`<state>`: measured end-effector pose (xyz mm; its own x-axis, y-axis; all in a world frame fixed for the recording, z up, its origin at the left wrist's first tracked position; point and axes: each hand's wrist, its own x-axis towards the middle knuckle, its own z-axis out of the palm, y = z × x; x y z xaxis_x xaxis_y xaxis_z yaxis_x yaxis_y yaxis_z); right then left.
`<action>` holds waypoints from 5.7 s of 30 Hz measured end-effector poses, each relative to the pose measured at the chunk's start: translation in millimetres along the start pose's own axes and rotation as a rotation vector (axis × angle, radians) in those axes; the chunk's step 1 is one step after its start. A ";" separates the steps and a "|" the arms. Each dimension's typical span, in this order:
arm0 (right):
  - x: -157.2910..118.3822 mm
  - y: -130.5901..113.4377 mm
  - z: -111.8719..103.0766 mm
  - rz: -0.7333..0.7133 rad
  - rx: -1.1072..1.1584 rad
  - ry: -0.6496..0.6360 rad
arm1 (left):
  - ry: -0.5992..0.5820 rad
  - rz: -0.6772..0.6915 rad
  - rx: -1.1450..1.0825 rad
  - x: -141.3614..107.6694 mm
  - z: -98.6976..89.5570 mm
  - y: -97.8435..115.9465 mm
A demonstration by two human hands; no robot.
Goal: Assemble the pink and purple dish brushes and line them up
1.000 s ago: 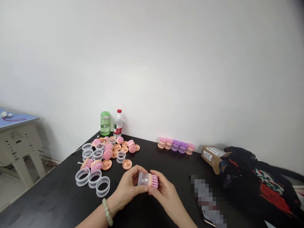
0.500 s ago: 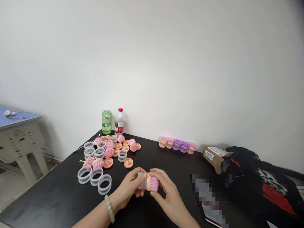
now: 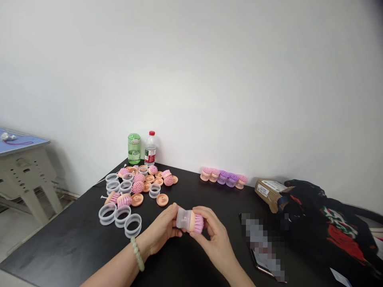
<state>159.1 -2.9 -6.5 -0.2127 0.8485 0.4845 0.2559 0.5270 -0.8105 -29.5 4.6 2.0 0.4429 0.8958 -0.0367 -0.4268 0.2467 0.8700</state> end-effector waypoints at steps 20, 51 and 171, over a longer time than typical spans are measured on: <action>-1.5 10.4 3.2 0.166 0.097 0.089 | -0.075 0.194 0.178 -1.4 -2.0 8.6; 1.1 35.6 10.4 0.080 -0.441 -0.134 | 0.302 0.299 0.139 8.1 -12.0 6.6; -0.4 19.5 19.6 0.297 0.056 -0.095 | 0.235 0.350 0.783 5.0 -6.4 3.0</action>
<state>145.7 6.1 -29.0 -0.2242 0.9553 0.1928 0.2686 0.2508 -0.9300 -33.7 12.2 1.3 0.1783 0.9463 0.2698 0.1917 -0.3023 0.9337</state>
